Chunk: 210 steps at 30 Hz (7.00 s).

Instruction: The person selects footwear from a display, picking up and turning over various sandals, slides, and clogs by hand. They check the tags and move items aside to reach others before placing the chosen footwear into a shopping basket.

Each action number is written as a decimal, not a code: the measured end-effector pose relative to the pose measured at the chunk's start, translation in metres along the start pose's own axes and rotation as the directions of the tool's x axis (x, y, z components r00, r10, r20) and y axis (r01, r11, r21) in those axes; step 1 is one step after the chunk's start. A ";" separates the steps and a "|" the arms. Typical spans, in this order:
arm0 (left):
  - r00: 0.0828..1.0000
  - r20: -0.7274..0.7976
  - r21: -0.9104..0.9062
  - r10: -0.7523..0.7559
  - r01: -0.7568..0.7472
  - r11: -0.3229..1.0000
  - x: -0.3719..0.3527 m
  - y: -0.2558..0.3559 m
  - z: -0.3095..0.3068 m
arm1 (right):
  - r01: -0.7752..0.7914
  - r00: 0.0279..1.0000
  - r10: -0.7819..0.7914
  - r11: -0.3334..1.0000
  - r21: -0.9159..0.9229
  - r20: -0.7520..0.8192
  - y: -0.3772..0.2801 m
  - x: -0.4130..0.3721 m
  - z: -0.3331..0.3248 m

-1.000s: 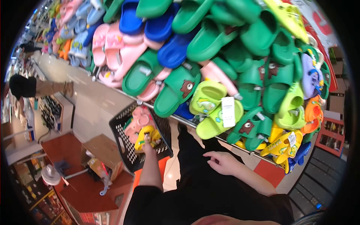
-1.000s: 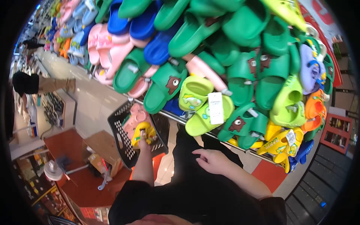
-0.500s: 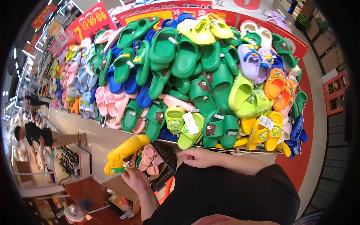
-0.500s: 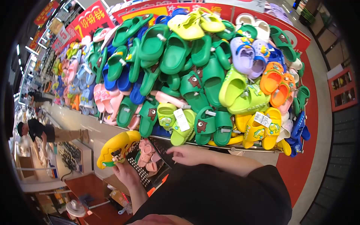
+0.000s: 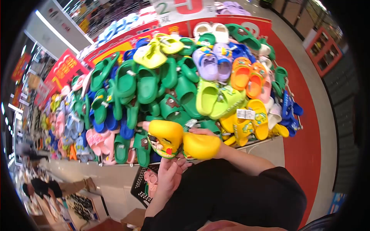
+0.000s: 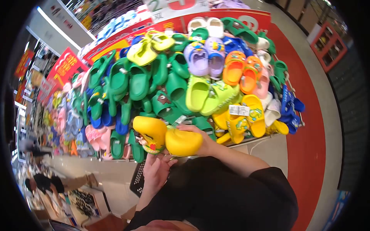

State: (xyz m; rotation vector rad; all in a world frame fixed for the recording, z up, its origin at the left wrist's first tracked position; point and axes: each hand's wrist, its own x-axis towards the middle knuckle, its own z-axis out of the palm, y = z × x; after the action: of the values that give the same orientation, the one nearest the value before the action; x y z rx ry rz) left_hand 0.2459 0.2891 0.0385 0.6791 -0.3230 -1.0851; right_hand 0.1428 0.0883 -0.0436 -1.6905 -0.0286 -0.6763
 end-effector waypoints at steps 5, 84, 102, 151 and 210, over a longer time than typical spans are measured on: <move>0.967 -0.041 0.078 -0.252 0.255 0.964 0.011 0.001 0.000 | -0.394 0.892 0.431 0.888 0.239 -0.133 -0.018 -0.024 -0.005; 0.929 -0.018 0.969 -0.370 0.107 0.222 0.141 -0.169 0.164 | -0.515 0.692 -0.027 0.682 -0.519 -0.721 0.030 -0.016 -0.429; 0.902 -0.406 0.816 0.148 0.285 0.504 -0.025 -0.211 0.040 | 0.043 0.737 -0.214 0.962 -0.271 -0.641 -0.032 -0.039 -0.267; 0.488 -0.823 0.506 0.289 0.863 -0.015 -0.171 -0.170 -0.585 | -0.698 0.266 0.850 0.496 -0.517 0.455 0.046 -0.055 0.159; 0.982 0.163 0.760 0.095 -0.186 0.623 0.150 -0.030 0.061 | -0.101 0.863 0.405 0.725 0.681 -0.303 -0.050 -0.024 -0.112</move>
State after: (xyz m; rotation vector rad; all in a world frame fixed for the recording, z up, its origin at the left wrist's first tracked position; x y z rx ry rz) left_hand 0.2581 0.1253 0.0526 1.3461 -0.9635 -0.7963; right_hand 0.0574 0.0072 -0.0014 -0.8174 0.2675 -0.7096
